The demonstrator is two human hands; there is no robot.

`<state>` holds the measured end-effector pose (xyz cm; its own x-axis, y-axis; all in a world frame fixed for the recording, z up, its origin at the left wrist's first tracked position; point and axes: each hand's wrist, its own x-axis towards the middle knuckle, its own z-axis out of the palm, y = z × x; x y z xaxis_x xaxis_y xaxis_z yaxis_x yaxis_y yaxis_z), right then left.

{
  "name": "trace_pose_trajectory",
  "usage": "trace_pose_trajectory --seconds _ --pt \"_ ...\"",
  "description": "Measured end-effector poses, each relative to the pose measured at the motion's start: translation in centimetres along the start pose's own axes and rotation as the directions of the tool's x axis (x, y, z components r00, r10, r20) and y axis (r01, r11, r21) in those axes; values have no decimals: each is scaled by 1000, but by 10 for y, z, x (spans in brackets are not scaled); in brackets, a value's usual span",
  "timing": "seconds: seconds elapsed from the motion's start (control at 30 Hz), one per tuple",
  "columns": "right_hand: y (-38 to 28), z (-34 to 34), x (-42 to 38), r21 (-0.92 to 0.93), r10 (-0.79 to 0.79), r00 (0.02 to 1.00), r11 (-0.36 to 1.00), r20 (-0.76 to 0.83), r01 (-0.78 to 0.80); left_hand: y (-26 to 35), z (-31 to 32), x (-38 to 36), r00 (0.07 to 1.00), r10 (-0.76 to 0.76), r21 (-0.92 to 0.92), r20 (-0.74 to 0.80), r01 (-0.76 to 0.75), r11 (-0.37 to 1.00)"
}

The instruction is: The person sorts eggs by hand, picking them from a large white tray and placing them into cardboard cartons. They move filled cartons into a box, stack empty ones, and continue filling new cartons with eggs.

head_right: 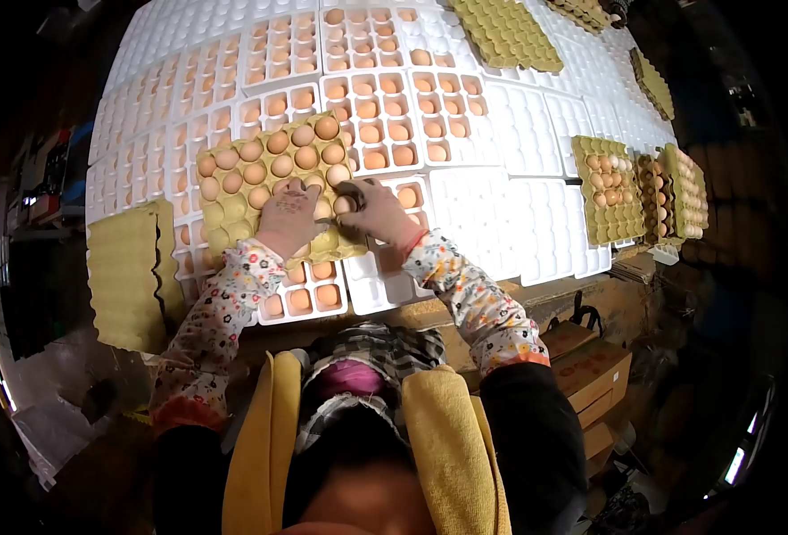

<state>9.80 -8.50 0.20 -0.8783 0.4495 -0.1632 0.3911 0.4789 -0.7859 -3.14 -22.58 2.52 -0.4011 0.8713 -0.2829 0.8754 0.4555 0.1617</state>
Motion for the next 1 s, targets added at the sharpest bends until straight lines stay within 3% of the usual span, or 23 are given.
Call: trace_pose_trajectory --seconds 0.03,0.1,0.13,0.17,0.2,0.23,0.27,0.3,0.33,0.37,0.4,0.43,0.47,0.5,0.57,0.63,0.7,0.73,0.8,0.83,0.9,0.97,1.0 --pt "5 13 -4 -442 -301 952 862 -57 246 3 5 4 999 22 19 46 -22 1000" --pt "19 11 8 -359 -248 969 902 17 238 -2 6 19 990 49 67 133 -58 996" --pt "15 8 13 -305 -218 974 925 63 227 -9 -3 13 995 73 -124 73 -63 990" --pt "15 -3 13 -129 5 985 991 171 17 -15 -12 8 997 35 -234 72 -17 972" --pt "28 -7 6 251 151 962 946 227 -208 -22 -7 -4 997 -39 -629 63 70 774" --pt "40 -12 7 568 255 911 718 324 -403 -35 -6 -12 991 -118 -897 65 110 428" --pt "43 -17 8 712 117 963 652 244 -260 -45 4 -17 986 -150 -992 77 61 -108" --pt "43 -21 5 799 64 967 552 245 -239 -43 -12 -26 987 -140 -936 77 24 -350" --pt "42 -25 2 870 11 969 438 245 -225 -43 -17 -29 977 -161 -949 138 84 -303" --pt "47 -23 18 713 129 935 615 329 -336 -47 -20 -19 966 -182 -959 182 134 -248" --pt "34 -22 27 437 86 959 876 270 -202 -49 6 3 979 -205 -986 9 42 160" --pt "16 -19 35 85 23 974 995 227 -43 -33 -9 6 977 -161 -540 -138 62 839" --pt "7 -12 41 -222 -58 991 972 117 83 -20 -11 13 983 -75 -225 -170 35 974" --pt "0 -4 45 -515 -164 986 842 40 161 -11 -9 18 986 17 113 -164 2 994" --pt "-11 1 54 -613 -97 992 780 81 126 -6 -4 38 1000 -6 267 -11 9 964" --pt "-12 -7 55 -565 -119 985 808 126 170 -12 -18 37 1000 17 191 17 -20 981" --pt "-4 -10 58 -552 -45 981 821 188 144 -15 -26 27 991 -126 -229 -37 115 967" --pt "-1 -9 58 -541 -61 981 827 183 152 -18 -26 21 980 -196 -648 22 163 744" --pt "3 -11 52 -464 -136 984 868 119 176 -14 -12 -6 953 -235 -978 192 165 -129" --pt "12 -9 49 -374 -136 989 916 50 145 -4 -9 -23 951 -244 -979 190 164 -122" --pt "40 -16 34 242 -24 1000 970 -14 27 26 -2 -46 952 -255 -983 170 145 -115" --pt "46 -56 -8 584 173 933 740 316 -335 66 35 -76 963 -134 -835 -235 -130 535" --pt "79 -44 -25 555 60 986 820 156 -138 93 34 -87 966 -139 -623 -218 -28 782"
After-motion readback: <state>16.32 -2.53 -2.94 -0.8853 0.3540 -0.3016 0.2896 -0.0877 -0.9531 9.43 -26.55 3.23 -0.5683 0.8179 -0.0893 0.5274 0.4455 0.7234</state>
